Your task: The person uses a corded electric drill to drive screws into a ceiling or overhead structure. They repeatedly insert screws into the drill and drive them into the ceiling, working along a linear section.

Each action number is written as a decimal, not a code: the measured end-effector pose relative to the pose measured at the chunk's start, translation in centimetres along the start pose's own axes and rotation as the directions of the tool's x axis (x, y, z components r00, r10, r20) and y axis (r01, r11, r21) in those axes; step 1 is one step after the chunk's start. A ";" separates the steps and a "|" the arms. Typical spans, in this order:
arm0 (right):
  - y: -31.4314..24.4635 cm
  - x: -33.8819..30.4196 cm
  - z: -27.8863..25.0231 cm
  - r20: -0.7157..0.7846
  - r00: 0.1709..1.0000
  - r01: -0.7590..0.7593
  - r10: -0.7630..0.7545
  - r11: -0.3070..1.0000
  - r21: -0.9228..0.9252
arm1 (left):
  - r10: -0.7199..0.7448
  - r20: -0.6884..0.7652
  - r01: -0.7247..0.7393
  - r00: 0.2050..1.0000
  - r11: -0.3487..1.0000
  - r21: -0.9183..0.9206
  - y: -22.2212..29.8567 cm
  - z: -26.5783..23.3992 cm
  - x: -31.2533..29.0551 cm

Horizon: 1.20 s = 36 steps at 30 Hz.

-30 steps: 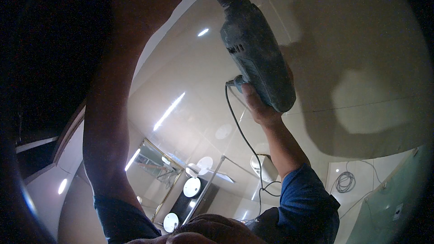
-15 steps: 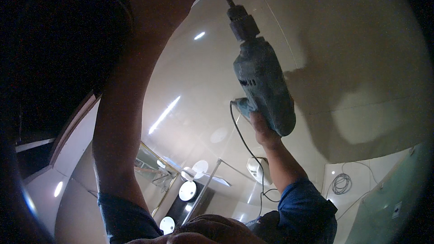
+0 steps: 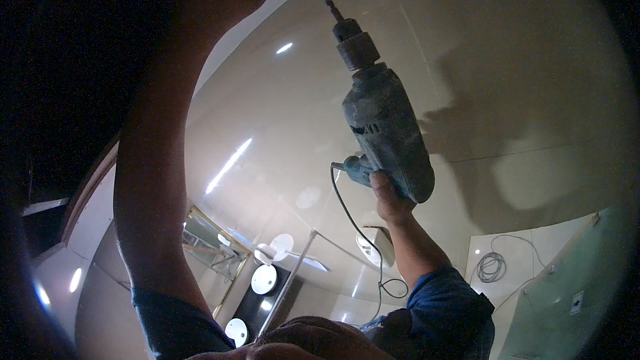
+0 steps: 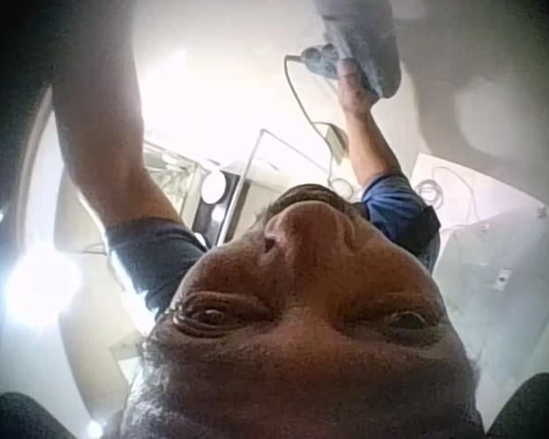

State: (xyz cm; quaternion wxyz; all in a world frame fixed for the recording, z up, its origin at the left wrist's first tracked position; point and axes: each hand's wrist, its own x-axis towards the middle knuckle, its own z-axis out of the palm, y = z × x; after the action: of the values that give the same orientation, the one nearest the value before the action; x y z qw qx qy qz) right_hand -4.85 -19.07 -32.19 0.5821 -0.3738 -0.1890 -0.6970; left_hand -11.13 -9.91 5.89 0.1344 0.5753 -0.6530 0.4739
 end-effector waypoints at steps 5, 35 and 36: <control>-1.1 -0.1 0.2 0.032 0.999 -0.027 0.026 0.999 0.024 | 0.141 -0.080 -0.146 0.987 0.987 -0.062 -1.0 0.7 -0.2; 7.6 -8.3 3.7 0.556 0.593 -0.799 0.582 0.514 0.313 | -0.765 0.083 0.763 -0.638 -0.615 0.199 34.9 -7.6 -61.7; 7.9 -8.6 4.1 0.616 0.579 -0.809 0.535 0.473 0.349 | -0.764 0.072 0.758 -0.641 -0.614 0.220 36.5 -7.0 -61.8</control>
State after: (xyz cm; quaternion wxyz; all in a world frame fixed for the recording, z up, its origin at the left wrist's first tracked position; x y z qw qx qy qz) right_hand 4.27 -12.44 -37.29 0.8425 -0.3539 -0.3520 -0.2025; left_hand -27.11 29.99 -51.97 0.3990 0.8870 0.2315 0.0230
